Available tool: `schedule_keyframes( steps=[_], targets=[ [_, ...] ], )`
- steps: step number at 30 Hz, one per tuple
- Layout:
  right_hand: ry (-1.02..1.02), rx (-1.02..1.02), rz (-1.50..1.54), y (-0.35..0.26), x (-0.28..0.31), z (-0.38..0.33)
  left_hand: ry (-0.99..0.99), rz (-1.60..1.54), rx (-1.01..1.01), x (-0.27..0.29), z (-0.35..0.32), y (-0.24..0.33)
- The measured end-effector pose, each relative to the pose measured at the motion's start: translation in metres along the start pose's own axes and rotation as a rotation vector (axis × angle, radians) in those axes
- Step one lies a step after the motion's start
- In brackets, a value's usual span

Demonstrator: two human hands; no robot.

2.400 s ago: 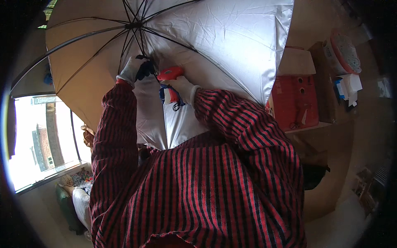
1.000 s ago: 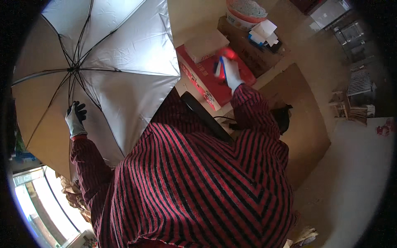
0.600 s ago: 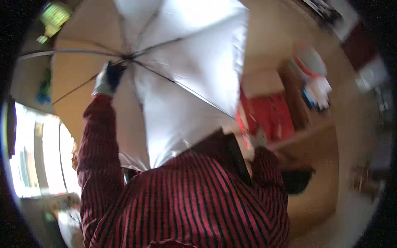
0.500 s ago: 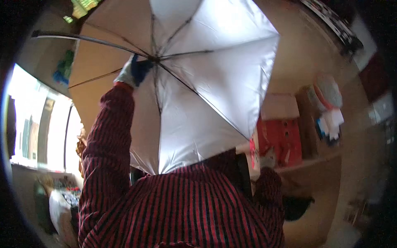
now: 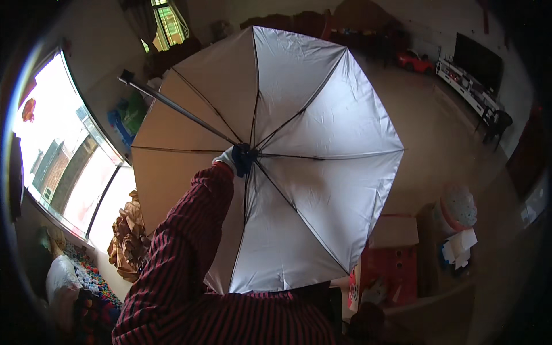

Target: The person is using a hot glue gun to attach white fabric panels to the metal ribs of an umbrella frame.

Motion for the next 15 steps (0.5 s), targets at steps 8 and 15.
schedule_keyframes(
  steps=[8, 15],
  targets=[
    [0.433, 0.067, 0.115, 0.020, 0.029, -0.030, -0.083, -0.033, 0.329, 0.029, -0.090, 0.128],
    [0.241, 0.200, 1.588, -0.085, 0.171, -0.021, 0.263, -0.784, -0.412, 0.193, -0.193, 0.163]
  ],
)
Point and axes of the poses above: each hand's wrist, its own z-axis towards the middle knuckle, its own x-axis out of the back of the hand, y = z × x, the point moved 1 cm from there along z, towards the middle knuckle, and after that the axes turned 9 degrees about x, right-handed, at the moved point
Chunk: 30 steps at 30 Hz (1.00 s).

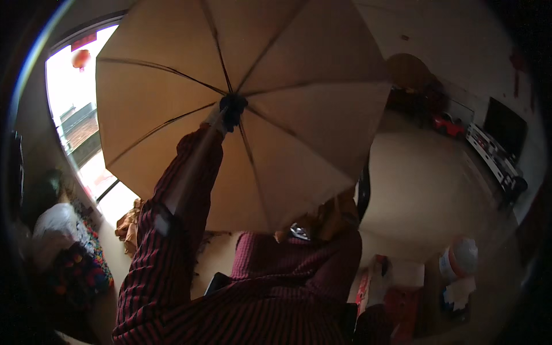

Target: The person is using a hot glue gun to attach white fabric panels to the metal ribs of an umbrella frame.

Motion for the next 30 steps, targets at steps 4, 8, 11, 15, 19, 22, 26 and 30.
schedule_keyframes(
  steps=[4, 8, 11, 15, 19, 22, 26, 30],
  targets=[
    [-0.696, 0.215, 0.239, -0.161, -0.128, -0.025, 0.235, 0.007, 0.210, 0.003, -0.059, 0.139],
    [-1.089, -0.815, 0.991, -0.276, -0.215, -0.081, 0.260, -0.109, 0.237, 0.051, -0.055, 0.172],
    [-1.350, -0.808, 0.942, -0.274, -0.241, -0.065, 0.392, -0.091, 0.263, 0.050, -0.048, 0.169],
    [-1.502, -0.425, 0.836, -0.236, -0.268, -0.053, 0.656, 0.008, 0.322, 0.070, -0.054, 0.150],
    [-1.316, -0.332, 0.387, -0.244, -0.287, -0.047, 0.761, 0.090, 0.419, 0.110, -0.056, 0.107],
    [-1.283, -0.225, 0.206, -0.254, -0.306, -0.027, 0.804, 0.150, 0.467, 0.170, -0.030, 0.070],
    [-1.351, -0.287, 0.212, -0.254, -0.323, -0.007, 0.775, 0.640, 0.427, 0.302, -0.030, 0.051],
    [-1.235, -0.301, 0.155, -0.260, -0.337, 0.011, 0.834, 0.133, 0.596, 0.197, -0.009, 0.058]
  ],
)
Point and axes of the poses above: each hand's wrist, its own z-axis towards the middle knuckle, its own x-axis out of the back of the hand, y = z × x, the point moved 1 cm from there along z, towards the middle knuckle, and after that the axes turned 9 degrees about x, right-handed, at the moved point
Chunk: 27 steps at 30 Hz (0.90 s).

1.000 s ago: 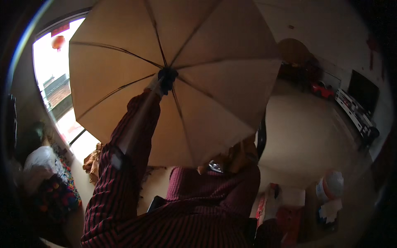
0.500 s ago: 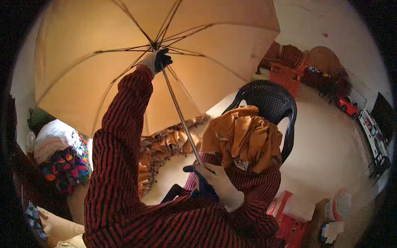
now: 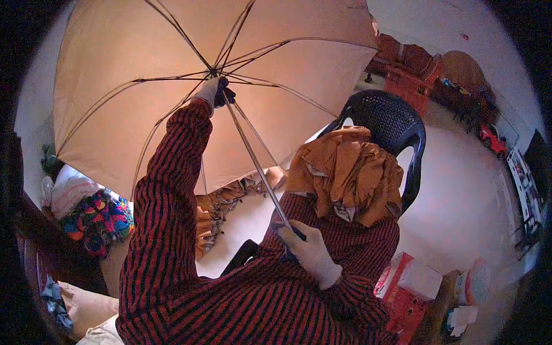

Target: The person is using a hot glue gun to attach white fabric panels to the metal ribs of an umbrella frame.

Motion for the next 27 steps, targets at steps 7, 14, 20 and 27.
schedule_keyframes(
  steps=[7, 14, 20, 27],
  targets=[
    [-0.009, 0.015, 0.067, 0.005, -0.035, 0.035, -0.094, -0.125, -0.046, 0.025, 0.004, -0.038],
    [0.092, 0.194, -0.120, 0.026, -0.052, 0.131, -0.435, -0.281, 0.151, -0.004, -0.048, -0.129],
    [0.224, 0.287, -0.176, 0.103, -0.065, 0.185, -0.480, 0.788, -0.759, 0.000, -0.091, -0.239],
    [0.267, 0.211, -0.159, 0.152, -0.031, 0.168, -0.935, 0.114, 0.532, 0.103, -0.145, -0.294]
  ],
)
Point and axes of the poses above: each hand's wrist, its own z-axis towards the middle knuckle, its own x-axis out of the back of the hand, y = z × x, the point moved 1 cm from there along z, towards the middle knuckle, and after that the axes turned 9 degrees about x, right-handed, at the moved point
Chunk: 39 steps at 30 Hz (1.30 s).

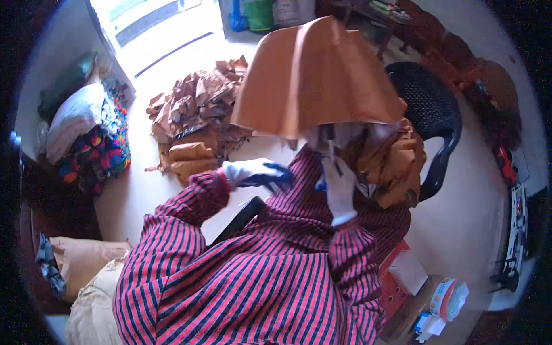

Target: The person is using a hot glue gun to attach white fabric panels to the metal ribs of an umbrella frame.

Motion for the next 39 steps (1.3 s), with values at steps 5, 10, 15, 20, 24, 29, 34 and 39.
schedule_keyframes(
  steps=[5, 10, 15, 20, 24, 29, 34, 39],
  targets=[
    [-0.014, -0.092, 0.015, -0.016, 0.015, -0.013, 0.209, 0.002, -0.209, 0.069, -0.094, -0.041],
    [-0.273, 0.078, -0.279, -0.006, -0.015, -0.028, -0.022, -1.080, -0.718, 0.077, -0.092, -0.041],
    [-0.685, -0.026, -0.427, -0.022, -0.050, -0.056, 0.882, 0.244, -0.845, 0.128, 0.013, -0.082],
    [-0.425, 0.117, -0.427, -0.023, -0.025, -0.056, 0.810, -0.136, -0.949, 0.098, 0.056, -0.045],
    [0.242, 0.352, -0.164, -0.056, -0.004, -0.064, 0.939, 0.108, -0.775, 0.103, 0.064, -0.042],
    [0.193, 0.806, -0.683, -0.082, -0.028, -0.052, 1.088, 0.187, -0.897, 0.017, 0.071, -0.005],
    [0.193, 0.784, -0.715, -0.056, -0.033, -0.049, 1.311, 0.543, -0.920, -0.022, 0.062, -0.008],
    [0.156, 0.638, -0.571, -0.040, -0.012, -0.060, 1.194, 0.791, -0.795, -0.003, 0.030, -0.010]
  ],
)
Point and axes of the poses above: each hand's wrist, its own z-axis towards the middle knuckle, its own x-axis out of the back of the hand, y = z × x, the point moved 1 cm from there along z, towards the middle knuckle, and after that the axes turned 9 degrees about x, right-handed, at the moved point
